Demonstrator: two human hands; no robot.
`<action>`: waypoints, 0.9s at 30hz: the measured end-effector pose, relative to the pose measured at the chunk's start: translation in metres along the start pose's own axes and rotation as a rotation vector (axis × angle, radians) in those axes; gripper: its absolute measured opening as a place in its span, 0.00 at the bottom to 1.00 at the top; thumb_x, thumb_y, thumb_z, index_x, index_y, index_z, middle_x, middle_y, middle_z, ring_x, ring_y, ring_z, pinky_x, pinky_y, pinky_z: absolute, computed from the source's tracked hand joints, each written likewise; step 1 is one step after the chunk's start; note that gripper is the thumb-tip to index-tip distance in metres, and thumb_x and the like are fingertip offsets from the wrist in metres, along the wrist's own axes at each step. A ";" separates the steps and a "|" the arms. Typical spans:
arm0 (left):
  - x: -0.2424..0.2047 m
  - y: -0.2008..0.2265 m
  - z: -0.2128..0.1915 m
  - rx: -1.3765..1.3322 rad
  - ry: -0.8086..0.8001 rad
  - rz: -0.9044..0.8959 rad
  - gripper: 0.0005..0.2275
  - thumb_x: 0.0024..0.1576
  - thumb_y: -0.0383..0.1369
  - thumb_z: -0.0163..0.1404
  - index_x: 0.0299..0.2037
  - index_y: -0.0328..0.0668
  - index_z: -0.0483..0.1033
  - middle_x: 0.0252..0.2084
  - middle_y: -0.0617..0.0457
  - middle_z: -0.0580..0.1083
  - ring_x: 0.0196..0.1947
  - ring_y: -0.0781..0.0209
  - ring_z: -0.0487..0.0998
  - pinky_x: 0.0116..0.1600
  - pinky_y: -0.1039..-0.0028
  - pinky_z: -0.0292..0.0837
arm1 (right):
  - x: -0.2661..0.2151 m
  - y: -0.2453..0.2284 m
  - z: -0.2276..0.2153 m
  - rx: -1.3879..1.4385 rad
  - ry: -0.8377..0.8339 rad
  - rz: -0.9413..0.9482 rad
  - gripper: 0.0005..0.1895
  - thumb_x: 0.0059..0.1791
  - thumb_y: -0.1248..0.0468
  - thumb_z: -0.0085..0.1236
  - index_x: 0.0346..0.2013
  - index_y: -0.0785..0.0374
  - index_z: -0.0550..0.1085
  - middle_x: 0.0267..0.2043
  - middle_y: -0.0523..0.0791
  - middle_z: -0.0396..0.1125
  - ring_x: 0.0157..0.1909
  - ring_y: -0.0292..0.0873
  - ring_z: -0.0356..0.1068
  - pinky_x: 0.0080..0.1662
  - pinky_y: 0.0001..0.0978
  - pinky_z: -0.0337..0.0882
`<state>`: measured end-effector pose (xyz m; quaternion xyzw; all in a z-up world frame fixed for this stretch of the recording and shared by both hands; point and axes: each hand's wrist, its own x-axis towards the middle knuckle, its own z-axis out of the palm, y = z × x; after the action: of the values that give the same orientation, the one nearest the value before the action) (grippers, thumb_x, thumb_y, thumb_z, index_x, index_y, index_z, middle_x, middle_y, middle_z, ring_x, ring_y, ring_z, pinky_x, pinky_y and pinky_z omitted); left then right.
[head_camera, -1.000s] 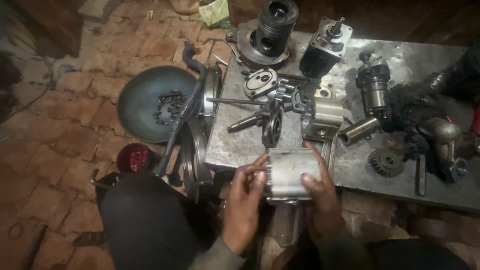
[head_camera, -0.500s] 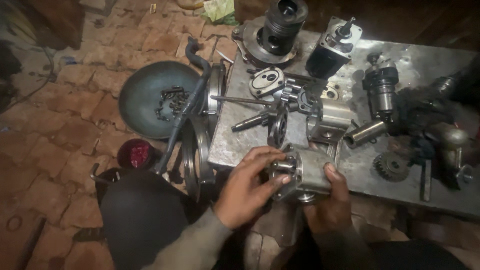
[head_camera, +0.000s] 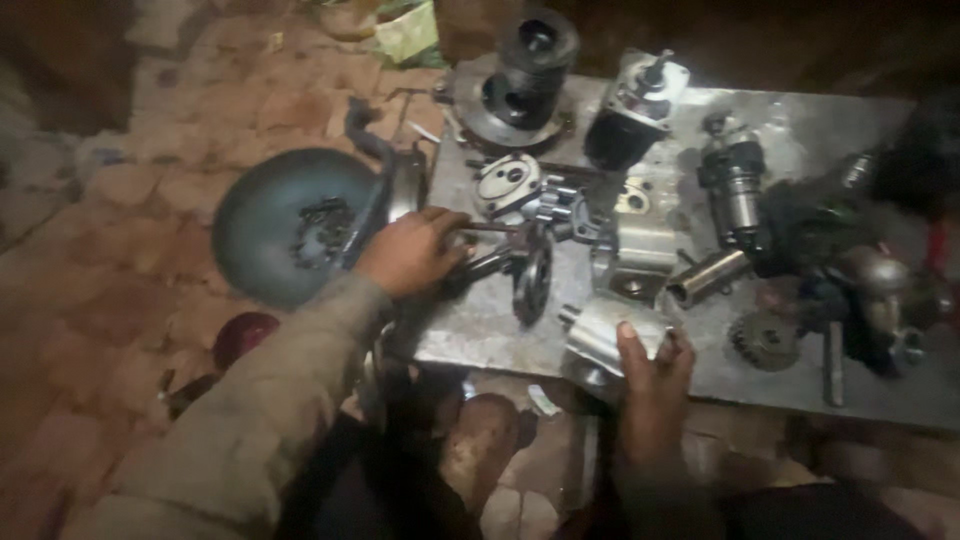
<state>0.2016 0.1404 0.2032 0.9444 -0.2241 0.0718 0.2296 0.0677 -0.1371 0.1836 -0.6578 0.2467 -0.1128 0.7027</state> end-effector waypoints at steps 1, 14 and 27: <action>0.005 -0.006 0.009 0.042 0.042 0.039 0.20 0.54 0.42 0.56 0.53 0.42 0.77 0.50 0.42 0.76 0.48 0.39 0.77 0.51 0.55 0.72 | 0.005 0.005 0.001 -0.060 0.060 0.029 0.40 0.48 0.50 0.62 0.68 0.66 0.60 0.63 0.51 0.60 0.63 0.46 0.61 0.63 0.37 0.60; 0.030 -0.007 0.015 0.106 0.086 0.141 0.08 0.57 0.36 0.56 0.42 0.43 0.78 0.40 0.49 0.76 0.40 0.44 0.77 0.46 0.54 0.69 | 0.001 0.030 0.028 -0.033 -0.010 -0.166 0.40 0.54 0.53 0.51 0.73 0.66 0.46 0.70 0.56 0.53 0.69 0.51 0.57 0.66 0.44 0.59; 0.001 0.044 -0.053 0.212 0.205 0.169 0.08 0.52 0.32 0.59 0.41 0.46 0.80 0.40 0.50 0.76 0.40 0.45 0.76 0.45 0.56 0.67 | 0.005 0.017 0.033 0.005 -0.189 0.174 0.44 0.52 0.42 0.37 0.78 0.48 0.34 0.79 0.51 0.33 0.76 0.55 0.43 0.68 0.50 0.47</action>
<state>0.1811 0.1299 0.2681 0.9289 -0.2690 0.2101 0.1433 0.0855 -0.1089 0.1666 -0.6398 0.2353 0.0106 0.7315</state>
